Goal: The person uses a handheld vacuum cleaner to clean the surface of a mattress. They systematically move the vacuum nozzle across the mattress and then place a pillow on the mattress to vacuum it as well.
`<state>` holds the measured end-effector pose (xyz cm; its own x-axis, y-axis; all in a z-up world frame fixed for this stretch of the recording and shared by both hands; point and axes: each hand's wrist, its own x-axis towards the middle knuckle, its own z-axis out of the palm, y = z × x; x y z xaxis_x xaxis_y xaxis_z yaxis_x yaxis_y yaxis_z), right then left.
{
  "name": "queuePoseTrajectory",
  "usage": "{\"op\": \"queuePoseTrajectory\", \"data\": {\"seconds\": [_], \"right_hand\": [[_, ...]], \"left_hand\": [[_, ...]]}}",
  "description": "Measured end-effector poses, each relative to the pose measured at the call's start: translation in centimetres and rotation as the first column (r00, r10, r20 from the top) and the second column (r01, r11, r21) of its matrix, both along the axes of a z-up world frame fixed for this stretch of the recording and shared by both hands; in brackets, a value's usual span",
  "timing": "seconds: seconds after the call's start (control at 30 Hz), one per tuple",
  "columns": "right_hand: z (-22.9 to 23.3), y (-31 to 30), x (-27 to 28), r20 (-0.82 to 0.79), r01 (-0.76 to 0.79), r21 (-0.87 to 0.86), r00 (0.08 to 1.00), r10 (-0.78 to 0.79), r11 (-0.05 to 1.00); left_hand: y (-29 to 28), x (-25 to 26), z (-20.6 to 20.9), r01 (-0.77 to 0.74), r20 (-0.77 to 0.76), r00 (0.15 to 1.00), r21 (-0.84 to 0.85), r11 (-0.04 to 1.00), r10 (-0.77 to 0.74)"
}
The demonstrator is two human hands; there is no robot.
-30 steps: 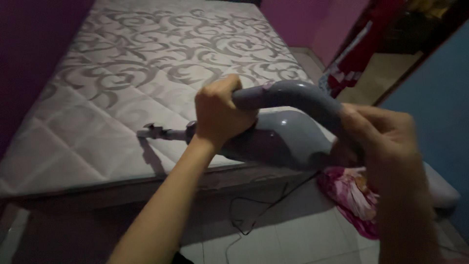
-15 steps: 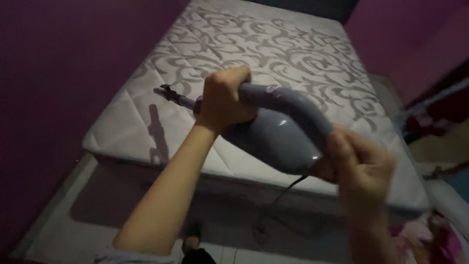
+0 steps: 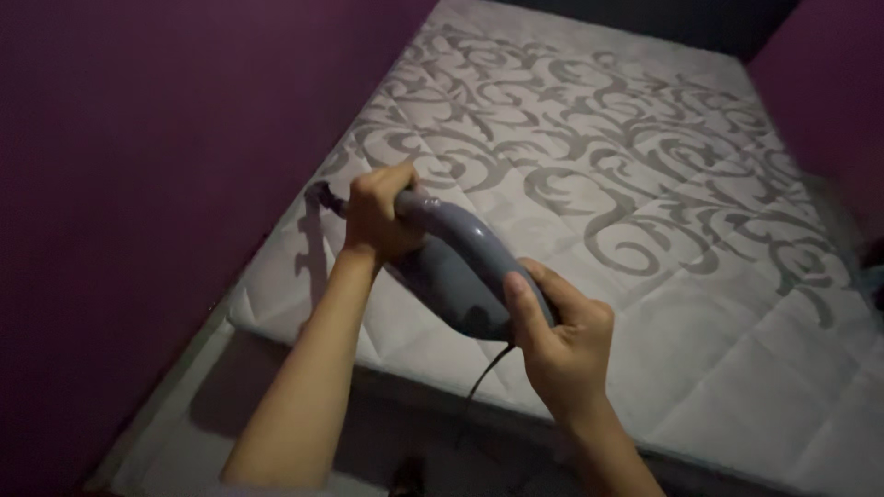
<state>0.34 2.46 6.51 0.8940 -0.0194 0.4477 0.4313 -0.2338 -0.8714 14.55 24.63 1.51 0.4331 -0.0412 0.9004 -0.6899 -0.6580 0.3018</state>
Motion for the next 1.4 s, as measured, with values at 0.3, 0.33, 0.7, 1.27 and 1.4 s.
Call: {"op": "queuePoseTrajectory", "data": {"seconds": [0.3, 0.33, 0.7, 1.27, 1.4], "right_hand": [[1.3, 2.3, 1.7, -0.089, -0.038, -0.056, 0.996, 0.033, 0.998], [1.4, 2.4, 1.7, -0.114, -0.042, -0.035, 0.993, 0.038, 0.998], [1.5, 2.9, -1.3, -0.214, -0.087, -0.043, 0.974, 0.076, 0.995], [2.8, 1.7, -4.3, -0.285, -0.099, 0.02, 0.953, 0.101, 0.995], [3.1, 1.4, -4.9, -0.261, -0.128, -0.006, 0.957, 0.122, 0.992]], "left_hand": [[2.5, 2.0, -0.2, 0.021, -0.017, 1.0, -0.022, 1.0, -0.021], [2.6, 1.9, -0.1, 0.022, -0.027, 0.999, -0.037, 0.999, -0.023], [2.5, -2.3, -0.4, -0.03, -0.221, 0.975, -0.143, 0.989, -0.002], [1.1, -5.6, 0.3, -0.039, -0.151, 0.988, -0.146, 0.989, 0.017], [0.7, -6.6, 0.7, -0.034, -0.153, 0.988, -0.173, 0.984, 0.007]]}}
